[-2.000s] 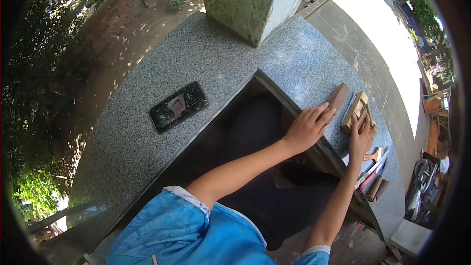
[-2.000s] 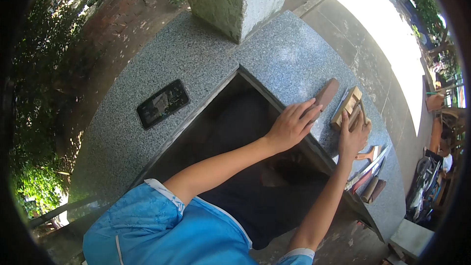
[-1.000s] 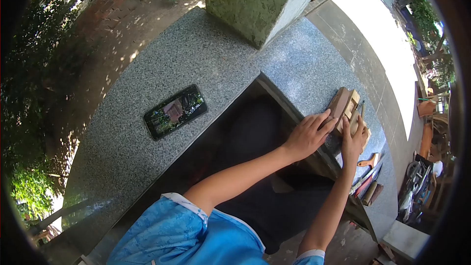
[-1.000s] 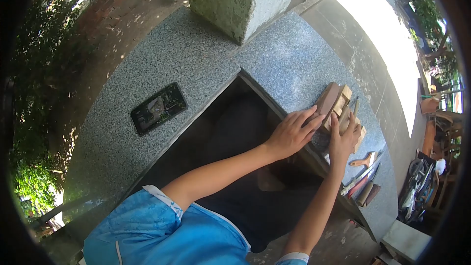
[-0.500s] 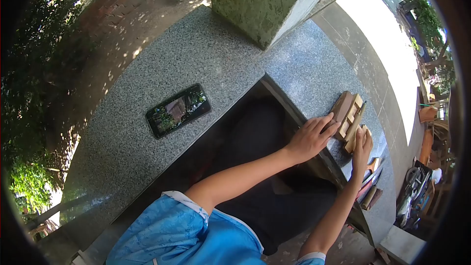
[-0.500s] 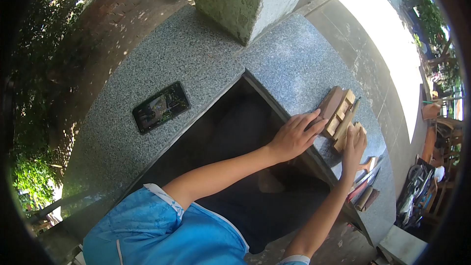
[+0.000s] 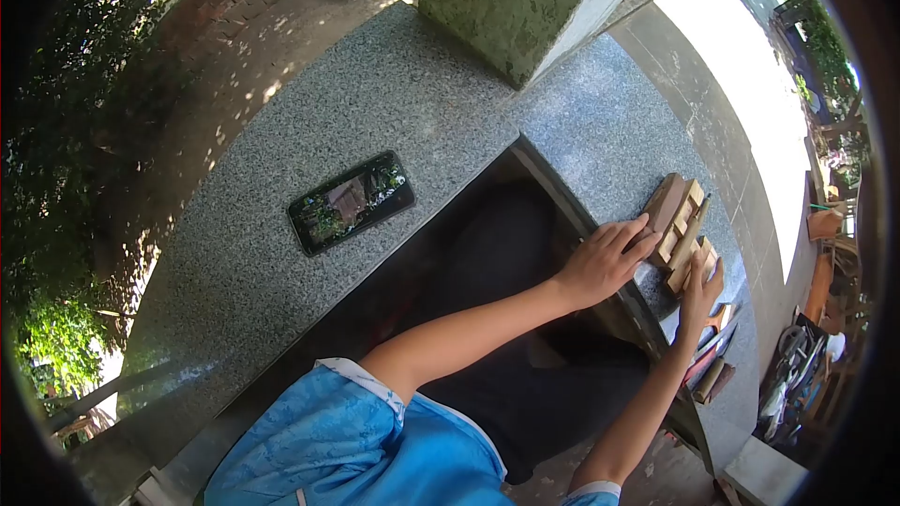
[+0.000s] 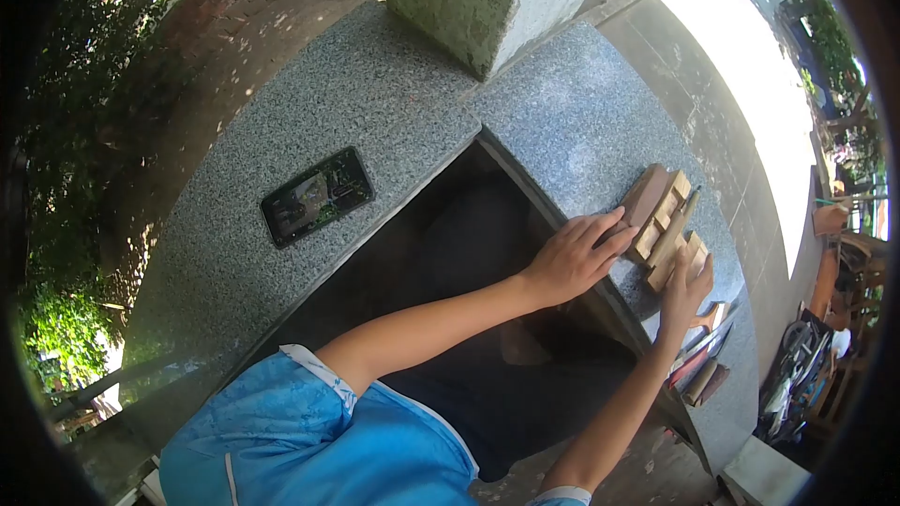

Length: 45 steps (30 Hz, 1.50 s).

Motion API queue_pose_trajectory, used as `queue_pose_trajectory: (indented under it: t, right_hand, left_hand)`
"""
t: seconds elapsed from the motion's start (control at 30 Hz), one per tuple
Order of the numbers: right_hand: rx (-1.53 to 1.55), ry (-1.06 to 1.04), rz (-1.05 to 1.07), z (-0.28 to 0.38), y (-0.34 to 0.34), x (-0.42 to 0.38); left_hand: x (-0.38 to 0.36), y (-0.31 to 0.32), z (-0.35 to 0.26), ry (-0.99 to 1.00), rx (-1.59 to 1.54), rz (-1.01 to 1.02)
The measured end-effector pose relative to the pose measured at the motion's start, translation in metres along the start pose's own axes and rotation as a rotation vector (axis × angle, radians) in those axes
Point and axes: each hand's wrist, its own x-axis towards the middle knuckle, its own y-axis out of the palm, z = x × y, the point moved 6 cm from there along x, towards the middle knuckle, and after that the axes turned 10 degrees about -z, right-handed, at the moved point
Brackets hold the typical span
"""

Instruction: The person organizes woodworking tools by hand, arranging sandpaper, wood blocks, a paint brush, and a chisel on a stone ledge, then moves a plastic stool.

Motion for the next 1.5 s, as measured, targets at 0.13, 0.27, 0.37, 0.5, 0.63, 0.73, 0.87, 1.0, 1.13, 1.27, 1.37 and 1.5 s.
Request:
queue_pose_trajectory:
  t: [0.13, 0.27, 0.37, 0.5, 0.63, 0.73, 0.87, 1.0, 1.13, 1.27, 1.37, 1.5]
  right_hand:
    - [0.086, 0.008, 0.008, -0.006, 0.007, -0.005]
    - [0.163, -0.028, 0.004, -0.002, 0.012, -0.008]
    - [0.148, -0.036, 0.001, 0.004, 0.011, -0.012]
    - [0.159, -0.050, 0.020, 0.009, 0.013, -0.015]
    - [0.162, -0.067, 0.018, 0.027, 0.017, -0.023]
    - [0.205, -0.066, 0.038, 0.043, 0.021, -0.030]
    - [0.309, -0.084, 0.101, 0.075, 0.023, -0.045]
    - [0.429, -0.086, 0.162, 0.092, 0.018, -0.055]
    - [0.409, -0.131, 0.086, 0.108, -0.004, -0.072]
    - [0.552, -0.111, 0.067, 0.114, -0.026, -0.087]
    - [0.850, -0.003, 0.291, 0.126, -0.040, -0.101]
    - [1.230, 0.346, 0.446, 0.111, -0.038, -0.123]
  left_hand:
    - [0.000, 0.001, 0.000, 0.003, -0.006, -0.002]
    - [0.001, 0.000, -0.001, 0.003, 0.001, 0.000]
    - [0.002, -0.001, -0.001, -0.014, -0.016, 0.001]
    - [0.004, -0.006, -0.002, -0.059, -0.067, 0.013]
    - [0.008, -0.020, -0.001, -0.082, -0.065, 0.028]
    - [0.010, -0.033, 0.002, -0.105, -0.058, 0.009]
    - [0.017, -0.054, 0.008, -0.217, -0.100, -0.044]
    - [0.020, -0.075, 0.012, -0.280, -0.112, -0.154]
    - [0.021, -0.087, 0.003, -0.278, -0.151, -0.229]
    - [0.023, -0.090, -0.025, -0.228, -0.232, -0.243]
    - [0.021, -0.080, -0.057, -0.162, -0.316, -0.205]
    - [-0.001, -0.043, -0.093, 0.037, -0.287, 0.079]
